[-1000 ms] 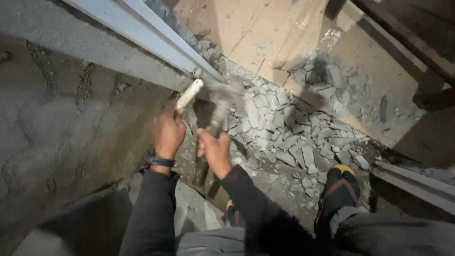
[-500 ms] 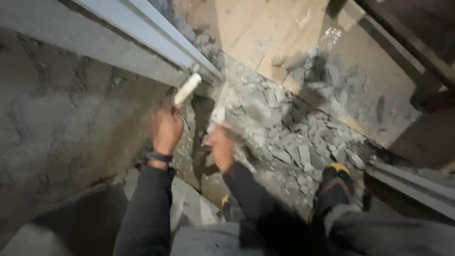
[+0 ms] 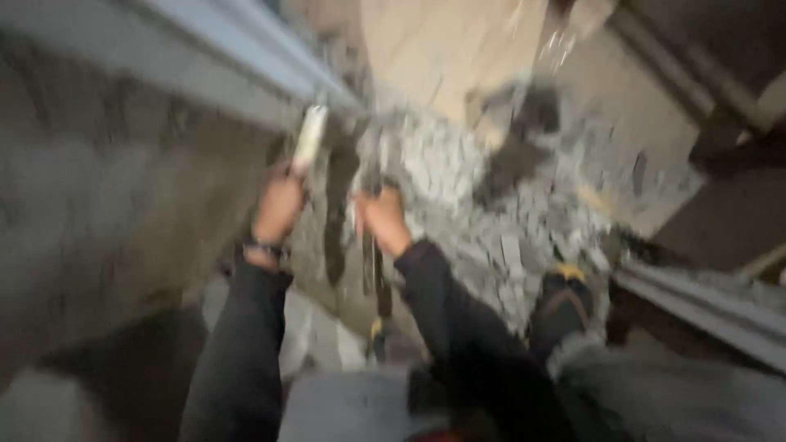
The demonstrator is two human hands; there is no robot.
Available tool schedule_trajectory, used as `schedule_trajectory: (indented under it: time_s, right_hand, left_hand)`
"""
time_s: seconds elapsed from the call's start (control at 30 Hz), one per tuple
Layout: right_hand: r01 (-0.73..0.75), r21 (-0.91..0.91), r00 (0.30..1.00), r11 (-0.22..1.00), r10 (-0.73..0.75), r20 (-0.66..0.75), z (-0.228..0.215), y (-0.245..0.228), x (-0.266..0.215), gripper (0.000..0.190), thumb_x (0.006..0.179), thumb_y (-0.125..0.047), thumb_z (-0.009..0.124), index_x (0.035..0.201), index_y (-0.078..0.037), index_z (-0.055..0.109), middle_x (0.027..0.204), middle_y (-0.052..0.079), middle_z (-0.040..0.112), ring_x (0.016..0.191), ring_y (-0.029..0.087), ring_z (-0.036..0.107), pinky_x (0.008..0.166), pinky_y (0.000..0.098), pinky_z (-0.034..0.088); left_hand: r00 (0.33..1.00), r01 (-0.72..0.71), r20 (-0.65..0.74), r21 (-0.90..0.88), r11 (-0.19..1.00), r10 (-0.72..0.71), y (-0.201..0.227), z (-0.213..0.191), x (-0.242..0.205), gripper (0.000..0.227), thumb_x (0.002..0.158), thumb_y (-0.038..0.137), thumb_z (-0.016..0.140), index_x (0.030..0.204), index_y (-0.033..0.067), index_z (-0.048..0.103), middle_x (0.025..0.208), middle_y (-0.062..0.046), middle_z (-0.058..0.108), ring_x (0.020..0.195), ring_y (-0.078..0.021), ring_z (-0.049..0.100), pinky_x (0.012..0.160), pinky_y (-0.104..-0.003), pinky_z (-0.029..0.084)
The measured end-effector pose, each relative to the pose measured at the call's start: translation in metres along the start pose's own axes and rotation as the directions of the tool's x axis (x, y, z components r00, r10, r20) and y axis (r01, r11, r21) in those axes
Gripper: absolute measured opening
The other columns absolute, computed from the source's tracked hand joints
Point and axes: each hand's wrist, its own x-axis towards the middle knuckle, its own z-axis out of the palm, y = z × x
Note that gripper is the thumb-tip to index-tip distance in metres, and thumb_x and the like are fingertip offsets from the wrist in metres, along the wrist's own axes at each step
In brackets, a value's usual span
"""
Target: Chipping away plaster from a wall near a door frame using a hammer and a wooden wedge.
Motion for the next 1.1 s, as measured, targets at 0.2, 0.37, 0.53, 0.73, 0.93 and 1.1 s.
schedule_trajectory:
  time_s: [0.2,0.37,0.53,0.73,0.93,1.1]
  right_hand:
    - [-0.035,0.335,0.977,0.942,0.102,-0.185,-0.017,-0.016,0.013,0.016,0.072,-0.003,0.057,0.058,-0.004,0.05,0.037,0.007,0.042,0.033,0.02,0.048,0.039,0.0325,0.042]
    - [-0.256,0.785,0.883,0.564,0.467,-0.047,-0.031,-0.024,0.026,0.021,0.077,-0.006,0.049,0.061,-0.008,0.036,0.057,0.0,0.033,0.047,0.017,0.048,0.059,0.0194,0.031]
    - [-0.312,0.861,0.833,0.401,0.552,0.045,0.02,0.015,0.031,0.011,0.081,-0.007,0.051,0.079,-0.002,0.041,0.069,0.005,0.048,0.064,0.018,0.059,0.07,0.031,0.055]
    - [-0.418,0.807,0.802,0.417,0.587,0.111,0.042,0.055,0.011,0.012,0.084,-0.011,0.052,0.077,-0.005,0.044,0.072,0.007,0.046,0.068,0.024,0.06,0.067,0.0382,0.058]
    - [-0.446,0.677,0.797,0.585,0.604,0.003,0.046,0.124,0.028,0.028,0.086,-0.02,0.058,0.101,-0.009,0.037,0.093,0.008,0.048,0.08,0.024,0.063,0.064,0.0326,0.046]
    - [-0.42,0.572,0.742,0.704,0.63,-0.23,0.055,0.136,0.003,0.053,0.09,-0.033,0.055,0.129,-0.01,0.028,0.097,0.009,0.045,0.058,0.019,0.045,0.055,0.0287,0.041]
  left_hand:
    - [0.91,-0.139,0.412,0.208,0.968,0.042,-0.003,-0.007,-0.01,0.034,0.092,0.027,0.05,0.111,0.0035,0.065,0.092,-0.013,0.068,0.087,-0.026,0.067,0.076,-0.039,0.048]
    - [0.982,-0.141,0.124,-0.011,0.99,0.141,-0.064,-0.04,0.012,0.019,0.087,0.033,0.061,0.086,0.0136,0.062,0.07,-0.002,0.05,0.068,-0.0181,0.046,0.059,-0.033,0.037]
    - [0.995,-0.012,0.098,0.389,0.921,-0.029,-0.141,-0.022,0.004,0.052,0.083,0.042,0.063,0.121,0.0067,0.062,0.116,-0.022,0.062,0.112,-0.0396,0.056,0.09,-0.052,0.046]
    - [0.953,0.01,0.258,0.501,0.865,-0.161,-0.131,-0.021,0.003,0.044,0.088,0.03,0.051,0.122,0.0021,0.059,0.121,-0.019,0.059,0.113,-0.0357,0.054,0.093,-0.05,0.046]
    - [0.986,-0.166,0.138,0.688,0.707,0.097,-0.049,0.008,0.004,0.023,0.082,0.018,0.053,0.094,0.0115,0.071,0.089,-0.012,0.07,0.083,-0.034,0.068,0.065,-0.052,0.053]
    - [0.906,-0.424,0.268,0.586,0.691,0.329,-0.029,0.028,-0.006,0.024,0.082,0.033,0.051,0.083,0.0188,0.07,0.083,-0.006,0.071,0.084,-0.0335,0.068,0.07,-0.057,0.049]
